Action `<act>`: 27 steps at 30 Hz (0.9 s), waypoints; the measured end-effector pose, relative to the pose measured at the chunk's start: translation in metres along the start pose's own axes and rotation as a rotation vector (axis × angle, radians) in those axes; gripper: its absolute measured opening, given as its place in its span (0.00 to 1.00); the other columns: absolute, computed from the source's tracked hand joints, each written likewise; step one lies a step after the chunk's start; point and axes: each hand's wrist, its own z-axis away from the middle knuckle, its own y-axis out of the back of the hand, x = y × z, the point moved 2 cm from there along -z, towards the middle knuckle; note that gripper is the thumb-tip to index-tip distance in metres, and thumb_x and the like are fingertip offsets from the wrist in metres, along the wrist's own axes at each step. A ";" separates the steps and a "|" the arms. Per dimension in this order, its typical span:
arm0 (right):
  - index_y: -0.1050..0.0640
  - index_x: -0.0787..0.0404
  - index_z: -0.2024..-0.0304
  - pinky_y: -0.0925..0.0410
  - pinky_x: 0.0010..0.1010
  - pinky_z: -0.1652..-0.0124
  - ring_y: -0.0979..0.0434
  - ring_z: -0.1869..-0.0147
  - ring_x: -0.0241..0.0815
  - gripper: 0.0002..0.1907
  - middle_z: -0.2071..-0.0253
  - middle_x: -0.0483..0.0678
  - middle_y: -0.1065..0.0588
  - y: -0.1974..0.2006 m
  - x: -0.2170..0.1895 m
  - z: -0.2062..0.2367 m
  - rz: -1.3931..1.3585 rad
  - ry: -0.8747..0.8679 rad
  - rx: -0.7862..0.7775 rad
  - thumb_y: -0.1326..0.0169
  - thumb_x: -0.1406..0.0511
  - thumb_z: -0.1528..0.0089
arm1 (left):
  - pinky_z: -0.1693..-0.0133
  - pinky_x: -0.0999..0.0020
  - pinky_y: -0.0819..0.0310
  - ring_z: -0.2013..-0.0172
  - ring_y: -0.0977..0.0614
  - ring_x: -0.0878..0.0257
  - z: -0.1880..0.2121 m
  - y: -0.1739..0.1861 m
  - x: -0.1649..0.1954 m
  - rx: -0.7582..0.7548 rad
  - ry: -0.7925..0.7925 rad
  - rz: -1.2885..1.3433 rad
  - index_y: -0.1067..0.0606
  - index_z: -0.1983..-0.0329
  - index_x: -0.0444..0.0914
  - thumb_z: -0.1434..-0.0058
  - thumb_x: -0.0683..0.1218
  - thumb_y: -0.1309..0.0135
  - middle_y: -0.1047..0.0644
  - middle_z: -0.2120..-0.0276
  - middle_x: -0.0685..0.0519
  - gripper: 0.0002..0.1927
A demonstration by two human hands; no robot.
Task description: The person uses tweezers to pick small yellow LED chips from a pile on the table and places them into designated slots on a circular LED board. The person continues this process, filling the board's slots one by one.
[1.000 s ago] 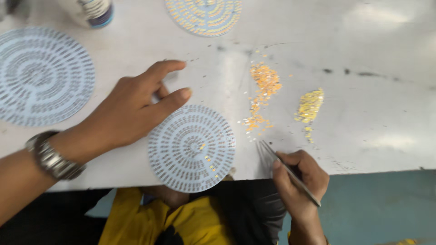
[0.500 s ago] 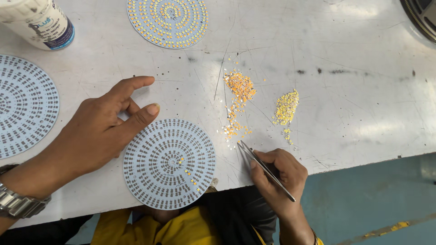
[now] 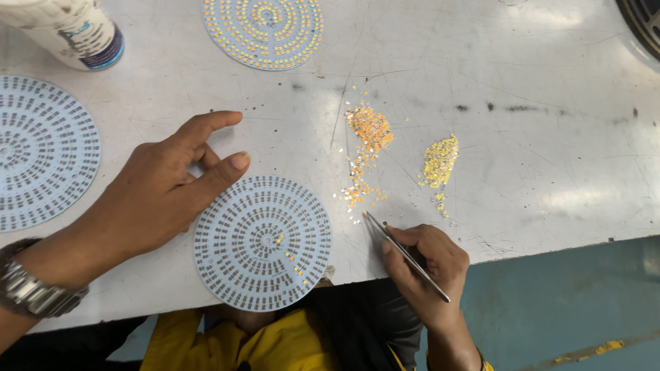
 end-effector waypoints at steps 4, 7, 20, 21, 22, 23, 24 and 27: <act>0.21 0.67 0.66 0.36 0.28 0.68 0.28 0.70 0.40 0.06 0.73 0.49 0.25 0.001 -0.006 0.009 0.011 0.014 0.011 0.38 0.72 0.45 | 0.77 0.65 0.23 0.78 0.15 0.62 0.002 0.003 0.001 0.046 -0.150 0.013 0.35 0.34 0.41 0.39 0.61 0.52 0.17 0.73 0.49 0.33; 0.25 0.63 0.68 0.32 0.35 0.58 0.27 0.64 0.46 0.06 0.71 0.49 0.26 -0.008 -0.022 0.028 0.007 0.179 0.043 0.40 0.73 0.45 | 0.77 0.65 0.24 0.79 0.15 0.61 0.001 0.003 -0.002 0.059 -0.191 -0.010 0.35 0.33 0.40 0.38 0.62 0.52 0.18 0.74 0.49 0.34; 0.23 0.63 0.70 0.33 0.46 0.47 0.28 0.67 0.41 0.08 0.75 0.45 0.27 -0.027 -0.053 0.058 -0.017 0.294 -0.093 0.38 0.69 0.51 | 0.79 0.70 0.30 0.84 0.19 0.63 0.002 0.001 -0.007 0.087 -0.251 -0.042 0.36 0.32 0.37 0.35 0.63 0.52 0.21 0.83 0.51 0.35; 0.23 0.63 0.70 0.33 0.45 0.48 0.27 0.67 0.41 0.08 0.75 0.45 0.27 -0.028 -0.054 0.057 -0.011 0.292 -0.091 0.38 0.69 0.51 | 0.80 0.70 0.30 0.84 0.19 0.63 0.002 0.001 -0.008 0.086 -0.248 -0.040 0.36 0.32 0.37 0.35 0.62 0.52 0.21 0.83 0.51 0.35; 0.23 0.63 0.70 0.33 0.45 0.48 0.28 0.67 0.41 0.08 0.75 0.45 0.27 -0.028 -0.055 0.056 -0.017 0.286 -0.087 0.38 0.69 0.51 | 0.79 0.70 0.30 0.84 0.19 0.63 0.002 0.002 -0.008 0.091 -0.257 -0.033 0.36 0.32 0.36 0.35 0.62 0.52 0.21 0.83 0.51 0.35; 0.22 0.63 0.70 0.33 0.44 0.49 0.28 0.67 0.41 0.08 0.75 0.45 0.28 -0.029 -0.056 0.056 -0.022 0.279 -0.082 0.38 0.69 0.51 | 0.79 0.71 0.29 0.84 0.19 0.64 0.003 0.002 -0.008 0.094 -0.265 -0.026 0.36 0.32 0.36 0.35 0.62 0.52 0.21 0.83 0.51 0.35; 0.22 0.63 0.70 0.33 0.44 0.49 0.28 0.67 0.41 0.08 0.76 0.45 0.28 -0.029 -0.056 0.055 -0.027 0.271 -0.076 0.37 0.69 0.52 | 0.79 0.71 0.29 0.84 0.19 0.64 0.003 0.002 -0.009 0.097 -0.275 -0.019 0.36 0.33 0.36 0.35 0.62 0.52 0.21 0.83 0.52 0.35; 0.22 0.63 0.71 0.33 0.43 0.51 0.28 0.67 0.41 0.08 0.76 0.44 0.28 -0.029 -0.056 0.055 -0.020 0.272 -0.085 0.37 0.70 0.52 | 0.78 0.71 0.29 0.84 0.19 0.64 0.002 0.003 -0.009 0.102 -0.285 -0.023 0.35 0.33 0.35 0.35 0.62 0.52 0.22 0.84 0.51 0.35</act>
